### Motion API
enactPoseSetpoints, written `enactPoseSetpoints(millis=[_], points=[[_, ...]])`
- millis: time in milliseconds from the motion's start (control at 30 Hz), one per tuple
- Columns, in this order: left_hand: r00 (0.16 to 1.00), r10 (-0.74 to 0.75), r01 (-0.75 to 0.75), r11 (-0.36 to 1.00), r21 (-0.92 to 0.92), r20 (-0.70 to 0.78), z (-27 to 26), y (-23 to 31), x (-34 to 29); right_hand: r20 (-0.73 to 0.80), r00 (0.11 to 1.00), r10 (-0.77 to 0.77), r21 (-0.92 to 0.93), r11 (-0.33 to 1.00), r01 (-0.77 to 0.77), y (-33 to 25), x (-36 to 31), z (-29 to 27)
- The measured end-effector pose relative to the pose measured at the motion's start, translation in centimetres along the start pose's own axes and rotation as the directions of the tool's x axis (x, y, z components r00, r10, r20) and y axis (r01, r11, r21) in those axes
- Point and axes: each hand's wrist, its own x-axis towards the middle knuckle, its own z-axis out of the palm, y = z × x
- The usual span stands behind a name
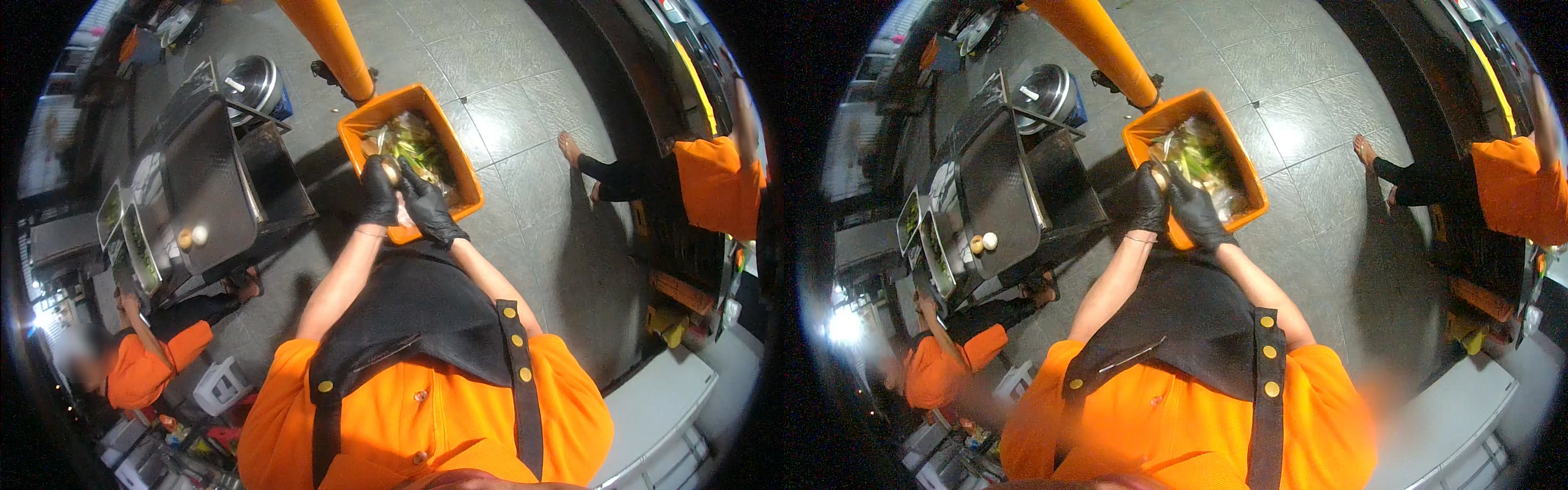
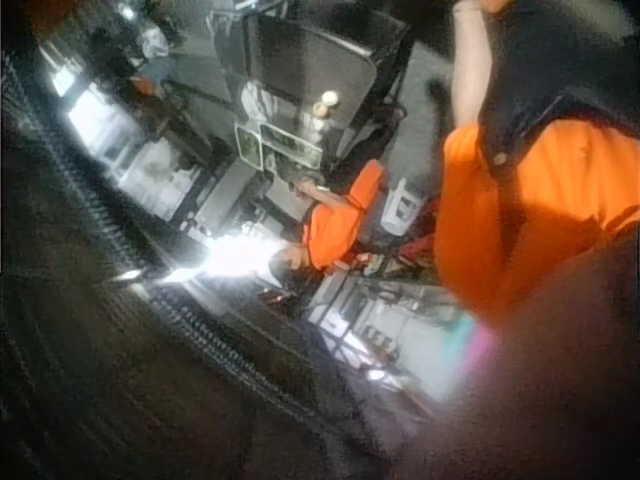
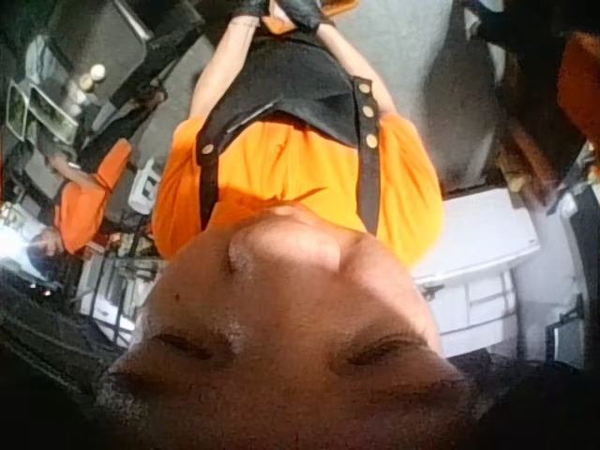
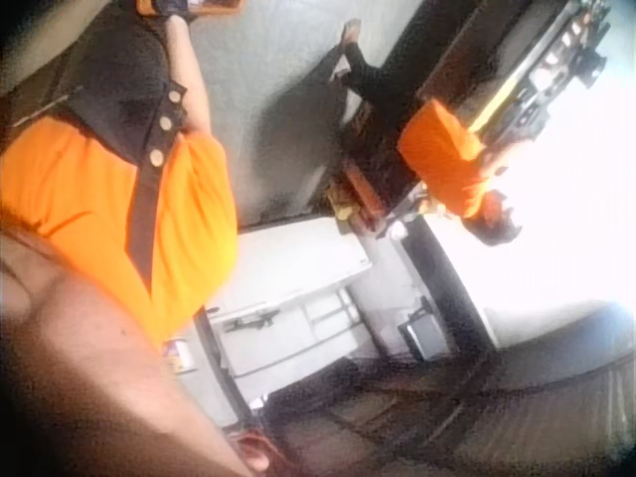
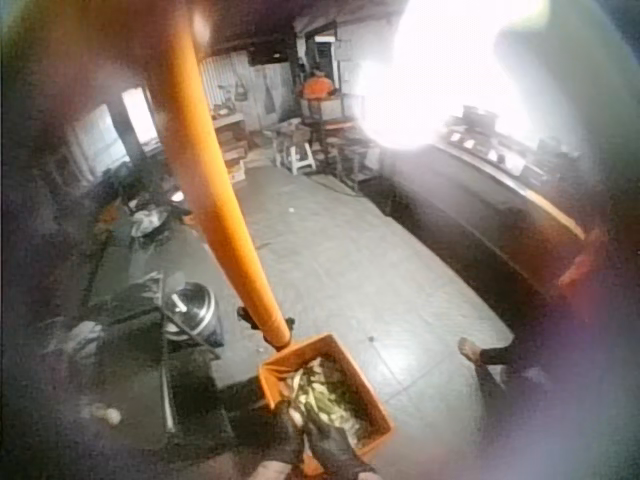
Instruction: The person peels several white onions and places the skins into a waste bin. Then, using a cleaver on a cutting board, the person slices the onions into thin rings and transfers them into a metal container.
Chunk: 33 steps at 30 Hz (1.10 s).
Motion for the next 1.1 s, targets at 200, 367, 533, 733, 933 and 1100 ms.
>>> enactPoseSetpoints(millis=[200, 367, 533, 733, 933, 1100], points=[[0.97, -0.137, 0.189, 0.944, -0.269, 0.203, 1.9, 2.0, -1.2, 0.146, 0.864, 0.482, 0.642, 0.618, -0.453, 2.9, 2.2, -1.1], [0.929, -0.34, 0.367, 0.813, -0.452, 0.142, 2.6, 4.3, -0.6, 0.048, 0.974, 0.221, 0.093, 0.97, -0.224, 3.1, 0.2, -2.5], [0.946, -0.303, 0.323, 0.87, -0.373, 0.112, 2.4, 3.8, 0.1, 0.071, 0.995, 0.073, -0.033, 0.997, -0.071, 1.2, -0.2, -2.5], [0.995, 0.027, -0.027, 1.0, -0.001, 0.097, 2.0, 0.7, 0.7, -0.197, 0.979, -0.05, 0.114, 0.991, 0.074, 2.4, 1.4, -0.1], [0.889, -0.33, 0.456, 0.693, -0.558, 0.317, 2.8, 5.4, 0.1, 0.233, 0.9, 0.37, 0.613, 0.663, -0.431, -1.3, 1.5, -2.9], [0.842, -0.342, 0.525, 0.695, -0.492, 0.416, 2.1, 5.6, 0.5, 0.182, 0.978, 0.098, 0.509, 0.842, -0.179, 5.5, 1.2, -2.0]])
